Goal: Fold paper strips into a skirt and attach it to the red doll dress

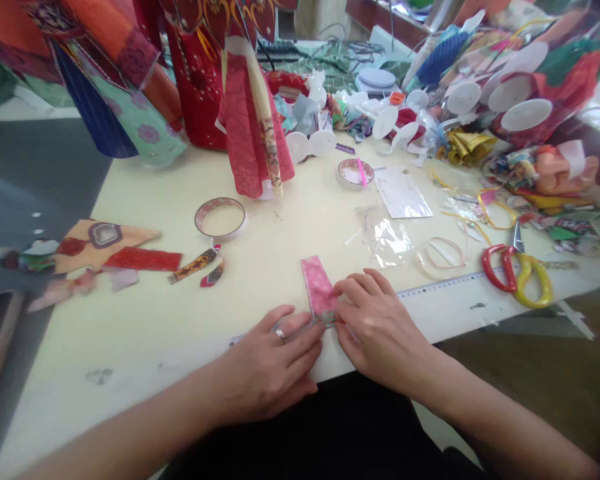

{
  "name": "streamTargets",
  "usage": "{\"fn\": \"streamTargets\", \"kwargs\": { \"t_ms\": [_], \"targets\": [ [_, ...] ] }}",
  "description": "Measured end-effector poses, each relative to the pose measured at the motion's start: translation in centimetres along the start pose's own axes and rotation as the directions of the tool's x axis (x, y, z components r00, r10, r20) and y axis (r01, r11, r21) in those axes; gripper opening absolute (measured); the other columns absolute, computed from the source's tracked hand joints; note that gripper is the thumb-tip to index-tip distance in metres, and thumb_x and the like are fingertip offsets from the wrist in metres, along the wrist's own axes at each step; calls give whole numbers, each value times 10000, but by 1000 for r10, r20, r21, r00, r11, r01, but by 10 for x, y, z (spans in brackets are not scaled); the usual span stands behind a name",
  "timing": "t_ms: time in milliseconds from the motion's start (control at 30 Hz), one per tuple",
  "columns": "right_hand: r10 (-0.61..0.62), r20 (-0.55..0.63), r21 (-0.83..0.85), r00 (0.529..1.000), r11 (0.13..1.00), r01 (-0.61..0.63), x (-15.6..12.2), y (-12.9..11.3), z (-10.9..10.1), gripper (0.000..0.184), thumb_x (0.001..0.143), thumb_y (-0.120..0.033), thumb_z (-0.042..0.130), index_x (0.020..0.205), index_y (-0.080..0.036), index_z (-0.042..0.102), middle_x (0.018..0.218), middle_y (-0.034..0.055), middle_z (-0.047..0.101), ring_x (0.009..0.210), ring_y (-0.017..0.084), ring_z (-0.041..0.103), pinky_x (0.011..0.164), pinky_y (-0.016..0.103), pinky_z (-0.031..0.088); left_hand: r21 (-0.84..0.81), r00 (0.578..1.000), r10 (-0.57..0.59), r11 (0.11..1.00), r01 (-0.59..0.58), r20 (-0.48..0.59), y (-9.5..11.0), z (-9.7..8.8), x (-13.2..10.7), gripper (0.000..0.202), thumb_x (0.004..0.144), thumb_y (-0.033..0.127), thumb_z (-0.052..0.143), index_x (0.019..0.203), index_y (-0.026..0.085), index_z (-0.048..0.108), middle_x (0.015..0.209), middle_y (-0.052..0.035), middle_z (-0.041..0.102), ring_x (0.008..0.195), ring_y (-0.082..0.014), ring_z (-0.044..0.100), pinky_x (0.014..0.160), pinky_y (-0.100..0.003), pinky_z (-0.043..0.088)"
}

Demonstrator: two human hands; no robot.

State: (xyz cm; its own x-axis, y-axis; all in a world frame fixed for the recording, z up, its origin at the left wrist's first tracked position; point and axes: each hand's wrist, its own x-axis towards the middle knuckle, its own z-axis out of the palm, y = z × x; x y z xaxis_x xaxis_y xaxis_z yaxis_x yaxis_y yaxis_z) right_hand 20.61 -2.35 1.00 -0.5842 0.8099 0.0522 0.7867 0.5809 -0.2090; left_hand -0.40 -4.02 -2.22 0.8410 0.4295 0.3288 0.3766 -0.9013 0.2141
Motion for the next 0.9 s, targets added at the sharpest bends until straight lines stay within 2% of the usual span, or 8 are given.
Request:
{"fn": "streamTargets", "kwargs": {
  "t_ms": [267, 467, 667, 900],
  "targets": [
    [-19, -30, 1, 999, 1000, 19, 0, 1, 2, 84, 756, -104, 526, 733, -147, 594, 932, 108, 556, 930, 247, 460, 921, 461, 355, 56, 1000, 9, 998, -9, -6, 3, -6, -1, 317, 883, 314, 512, 1078, 83, 607, 1218, -124, 603, 1130, -282, 507, 1018, -463, 333],
    [-39, -61, 12, 997, 999, 40, 1, 2, 3, 96, 757, -104, 512, 721, -152, 586, 907, 109, 548, 898, 241, 460, 874, 453, 382, 51, 1000, 13, 999, -14, 24, 8, -14, 11, 344, 895, 356, 484, 1066, 83, 606, 1221, -138, 596, 1152, -296, 497, 1024, -472, 319],
    [-32, -52, 46, 998, 998, 35, 0, 3, 1, 94, 773, -112, 505, 738, -148, 586, 917, 114, 547, 904, 243, 456, 872, 456, 384, 77, 1000, 20, 997, -21, 23, 5, -6, 23, 376, 895, 366, 478, 1072, 61, 607, 1171, -156, 619, 1124, -293, 515, 1007, -456, 343],
    [-48, -33, 111, 998, 993, 51, -3, 9, -3, 131, 809, -82, 481, 744, -143, 577, 897, 98, 550, 889, 223, 463, 841, 407, 397, 126, 998, 61, 990, -59, -15, 3, 2, 18, 384, 897, 357, 480, 1076, 43, 610, 1214, -170, 595, 1140, -314, 499, 1004, -484, 349]
  ]
}}
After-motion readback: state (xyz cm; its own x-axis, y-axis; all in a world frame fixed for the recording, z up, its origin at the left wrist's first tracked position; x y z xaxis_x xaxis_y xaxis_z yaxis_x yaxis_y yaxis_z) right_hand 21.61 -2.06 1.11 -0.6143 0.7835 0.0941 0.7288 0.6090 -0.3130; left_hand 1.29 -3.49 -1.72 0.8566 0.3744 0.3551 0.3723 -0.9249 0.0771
